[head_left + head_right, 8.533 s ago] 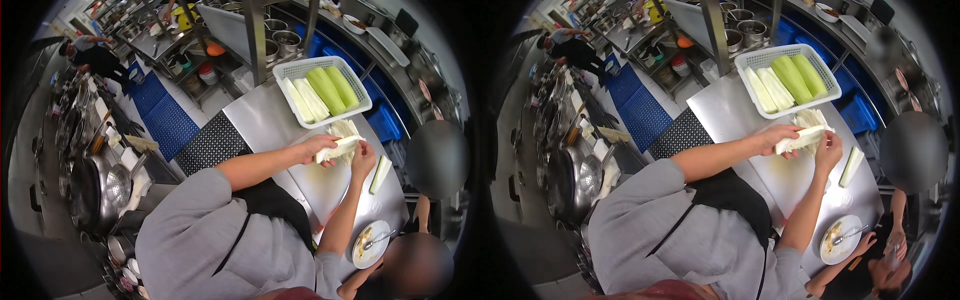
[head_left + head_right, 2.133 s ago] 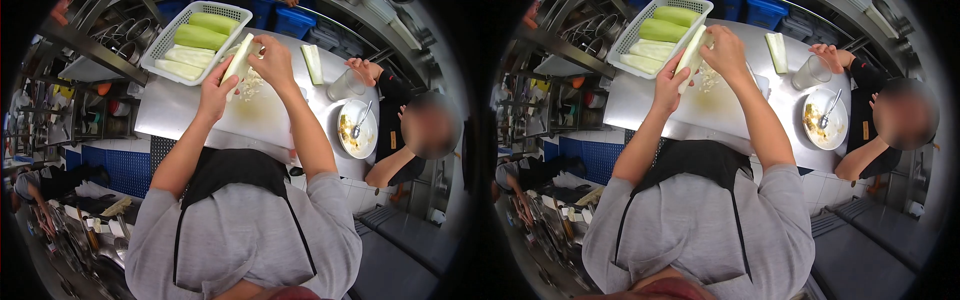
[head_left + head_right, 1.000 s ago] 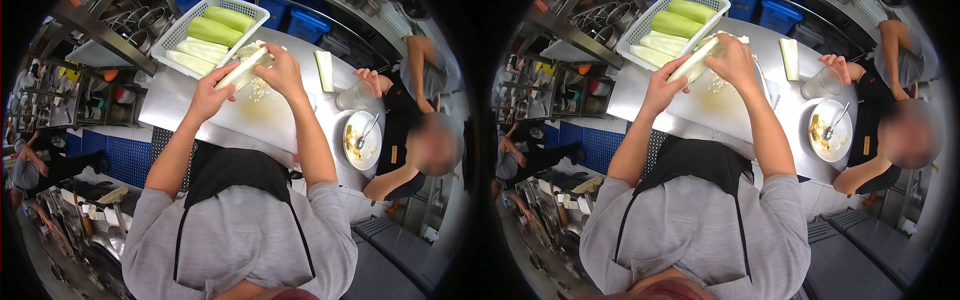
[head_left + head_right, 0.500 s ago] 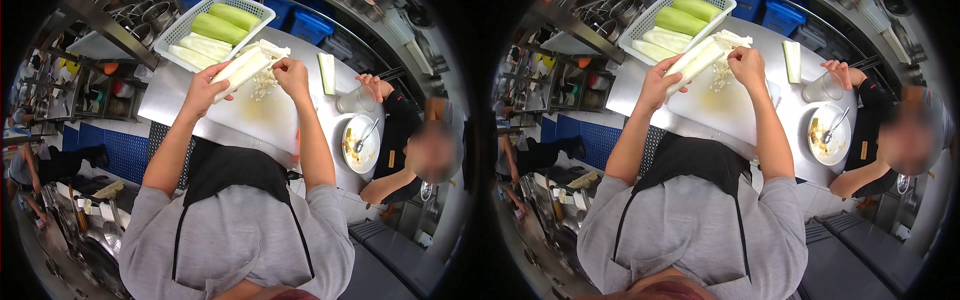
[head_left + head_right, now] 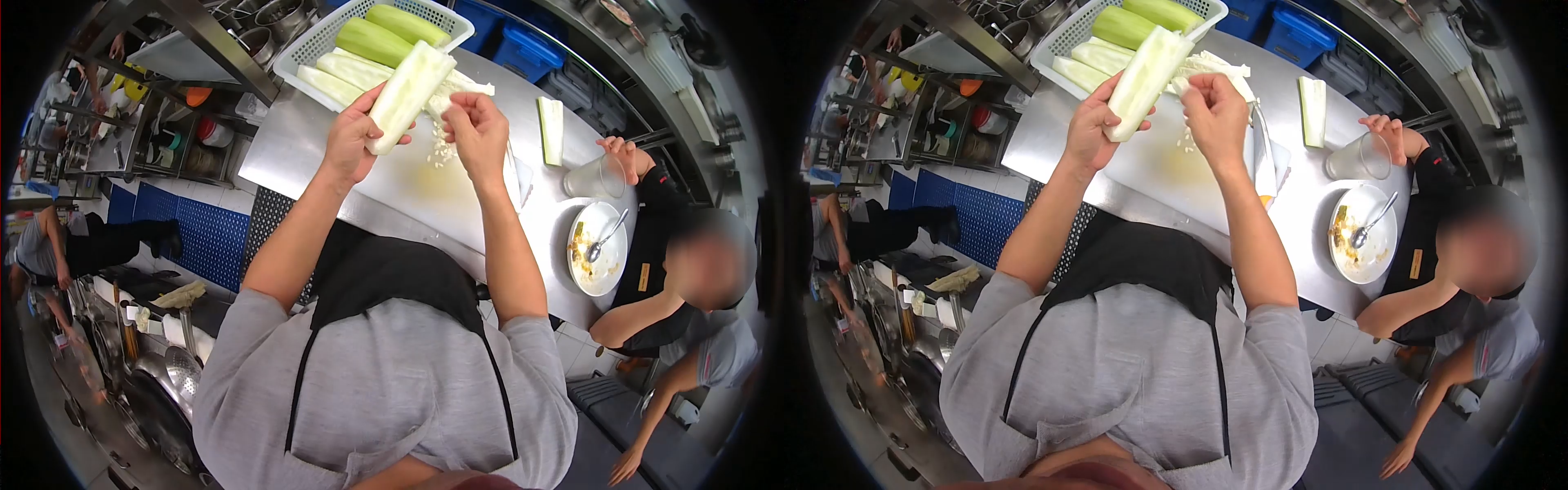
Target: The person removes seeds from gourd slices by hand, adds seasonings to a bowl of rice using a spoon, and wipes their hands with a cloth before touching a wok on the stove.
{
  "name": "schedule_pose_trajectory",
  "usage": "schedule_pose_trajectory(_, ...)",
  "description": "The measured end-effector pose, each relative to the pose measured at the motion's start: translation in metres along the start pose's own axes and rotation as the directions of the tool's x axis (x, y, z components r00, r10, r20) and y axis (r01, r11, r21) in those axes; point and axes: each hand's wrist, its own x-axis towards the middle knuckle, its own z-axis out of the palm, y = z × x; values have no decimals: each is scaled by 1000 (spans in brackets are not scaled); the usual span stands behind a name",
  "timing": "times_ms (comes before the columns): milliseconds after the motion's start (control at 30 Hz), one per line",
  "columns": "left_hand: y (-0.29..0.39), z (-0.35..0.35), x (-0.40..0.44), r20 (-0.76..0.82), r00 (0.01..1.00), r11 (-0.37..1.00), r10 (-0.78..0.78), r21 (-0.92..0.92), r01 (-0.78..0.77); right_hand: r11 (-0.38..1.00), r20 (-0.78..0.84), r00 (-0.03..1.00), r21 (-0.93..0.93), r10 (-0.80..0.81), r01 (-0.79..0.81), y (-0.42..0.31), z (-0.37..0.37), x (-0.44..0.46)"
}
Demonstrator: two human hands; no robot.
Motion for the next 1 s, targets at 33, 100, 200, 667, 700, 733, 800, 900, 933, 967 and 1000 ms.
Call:
schedule_pose_trajectory(33,-3,4,0,-8,1000,1000,4,19,-4,999,-30,999,27,-38,39,-9,9,0)
schedule_pose_trajectory(100,-13,15,4,-43,998,999,42,19,-41,992,-91,991,77,-95,102,-13,24,1)
schedule_pose_trajectory(200,-20,21,10,-26,999,994,39,-99,-41,992,-128,992,128,21,-5,-18,33,-5)
schedule_pose_trajectory(667,-22,21,-11,102,976,982,-191,34,188,966,-149,984,224,-98,131,2,13,2)
schedule_pose_trajectory(700,-21,18,-11,73,984,986,-162,36,160,963,-113,994,266,-3,34,-5,4,4)
schedule_pose_trajectory(733,-16,12,-12,87,979,981,-183,77,177,950,-71,993,305,89,-64,-10,-3,6)
schedule_pose_trajectory(800,-1,-1,-11,110,970,967,-218,161,199,960,-31,996,271,88,-77,-11,-13,17)
schedule_pose_trajectory(900,4,-17,-9,82,961,961,-264,112,254,968,100,983,179,157,-173,-14,-25,25)
schedule_pose_trajectory(933,5,-22,-8,80,954,955,-290,90,283,981,47,992,152,115,-121,-16,-24,26)
schedule_pose_trajectory(967,4,-24,-8,81,956,958,-282,74,276,990,-7,997,121,70,-69,-17,-24,28)
schedule_pose_trajectory(1000,3,-25,-8,82,958,961,-275,57,271,996,-60,998,86,25,-20,-21,-24,28)
